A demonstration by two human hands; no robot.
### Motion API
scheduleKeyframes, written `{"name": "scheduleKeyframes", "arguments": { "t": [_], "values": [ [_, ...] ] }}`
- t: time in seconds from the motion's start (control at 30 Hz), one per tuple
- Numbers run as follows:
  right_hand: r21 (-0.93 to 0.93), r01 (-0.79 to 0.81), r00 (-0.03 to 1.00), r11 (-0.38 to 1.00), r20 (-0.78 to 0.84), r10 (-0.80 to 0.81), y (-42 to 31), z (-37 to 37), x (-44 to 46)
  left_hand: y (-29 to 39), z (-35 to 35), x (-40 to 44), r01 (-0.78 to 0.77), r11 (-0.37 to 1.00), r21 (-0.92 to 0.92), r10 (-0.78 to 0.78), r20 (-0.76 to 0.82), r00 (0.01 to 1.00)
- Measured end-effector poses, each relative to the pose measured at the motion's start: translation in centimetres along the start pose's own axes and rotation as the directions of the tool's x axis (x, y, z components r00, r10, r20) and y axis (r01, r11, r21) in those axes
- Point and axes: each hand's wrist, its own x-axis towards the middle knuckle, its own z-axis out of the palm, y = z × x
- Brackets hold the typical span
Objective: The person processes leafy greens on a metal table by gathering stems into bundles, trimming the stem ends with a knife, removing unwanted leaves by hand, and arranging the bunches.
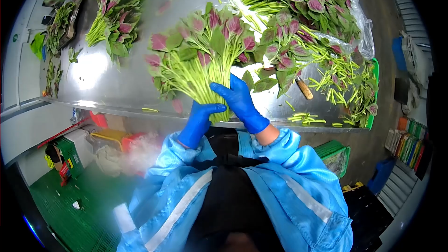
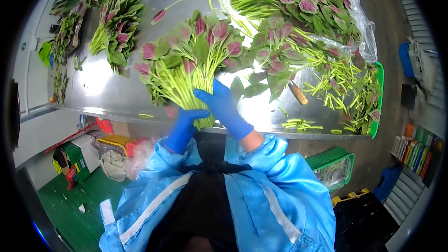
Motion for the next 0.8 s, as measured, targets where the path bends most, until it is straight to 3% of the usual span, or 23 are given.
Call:
{"name": "scheduleKeyframes", "arguments": {
  "t": [0.07, 0.13, 0.2, 0.27, 0.33, 0.37, 0.4, 0.47, 0.5, 0.6, 0.63, 0.67, 0.73, 0.8],
  "values": [
    [0.02, 0.029, 0.998, 0.999, -0.055, -0.028, -0.7, 0.5, 0.0, 1.4, 0.4, -0.6, -0.021, 0.999, -0.04, 0.021, 0.009, 1.0],
    [-0.113, 0.028, 0.996, 0.993, -0.078, -0.037, 1.3, -0.2, 1.1, 2.2, 0.9, -1.0, -0.025, 0.989, -0.143, 0.026, 0.003, 1.0],
    [-0.443, -0.127, 0.992, 0.887, -0.061, 0.111, 0.8, -0.7, 1.8, 1.3, -0.4, 0.0, 0.07, 0.972, -0.224, -0.06, 0.052, 0.997],
    [-0.721, -0.23, 0.966, 0.654, -0.088, 0.243, -0.3, -1.5, 2.1, 0.1, -1.5, 1.2, 0.165, 0.922, -0.351, -0.132, 0.118, 0.984],
    [-0.906, -0.261, 0.927, 0.334, -0.138, 0.349, -1.4, -2.2, 2.2, -1.2, -2.2, 1.7, 0.179, 0.909, -0.377, -0.129, 0.154, 0.98],
    [-0.99, 0.014, 0.986, 0.143, 0.037, 0.16, -1.5, -3.0, 1.2, -1.2, -2.2, 1.8, 0.184, 0.908, -0.375, -0.123, 0.181, 0.976],
    [-0.98, -0.137, 0.981, 0.143, -0.115, 0.155, -2.4, -3.0, 1.5, -0.8, -2.0, 1.8, 0.187, 0.909, -0.373, -0.114, 0.208, 0.971],
    [-0.957, -0.123, 0.976, 0.264, -0.164, -0.141, -5.7, -1.6, 1.4, -0.2, -1.5, 1.7, 0.21, 0.914, -0.346, -0.113, 0.282, 0.953],
    [-0.942, -0.075, 0.97, 0.328, -0.144, -0.194, -6.6, -0.9, 2.0, -0.1, -1.5, 1.7, 0.22, 0.913, -0.342, -0.115, 0.302, 0.946],
    [-0.854, 0.007, 1.0, 0.521, -0.001, -0.016, -4.7, 0.1, 5.2, -1.1, -2.2, 2.2, 0.246, 0.897, -0.367, -0.173, 0.22, 0.96],
    [-0.798, -0.088, 0.992, 0.597, -0.018, 0.122, -3.8, 0.9, 5.7, -1.2, -2.3, 2.1, 0.252, 0.893, -0.374, -0.197, 0.178, 0.964],
    [-0.846, -0.202, 0.947, 0.493, -0.04, 0.32, -4.6, 2.1, 6.2, -1.2, -2.4, 2.0, 0.258, 0.888, -0.381, -0.223, 0.135, 0.965],
    [-0.839, -0.186, 0.951, 0.512, -0.022, 0.309, -3.6, 2.4, 6.7, -1.2, -2.4, 2.0, 0.225, 0.896, -0.383, -0.178, 0.157, 0.972],
    [-0.557, -0.219, 0.971, 0.801, -0.04, 0.237, -1.6, 1.2, 5.9, -1.0, -2.3, 2.0, 0.201, 0.905, -0.375, -0.146, 0.171, 0.975]
  ]
}}
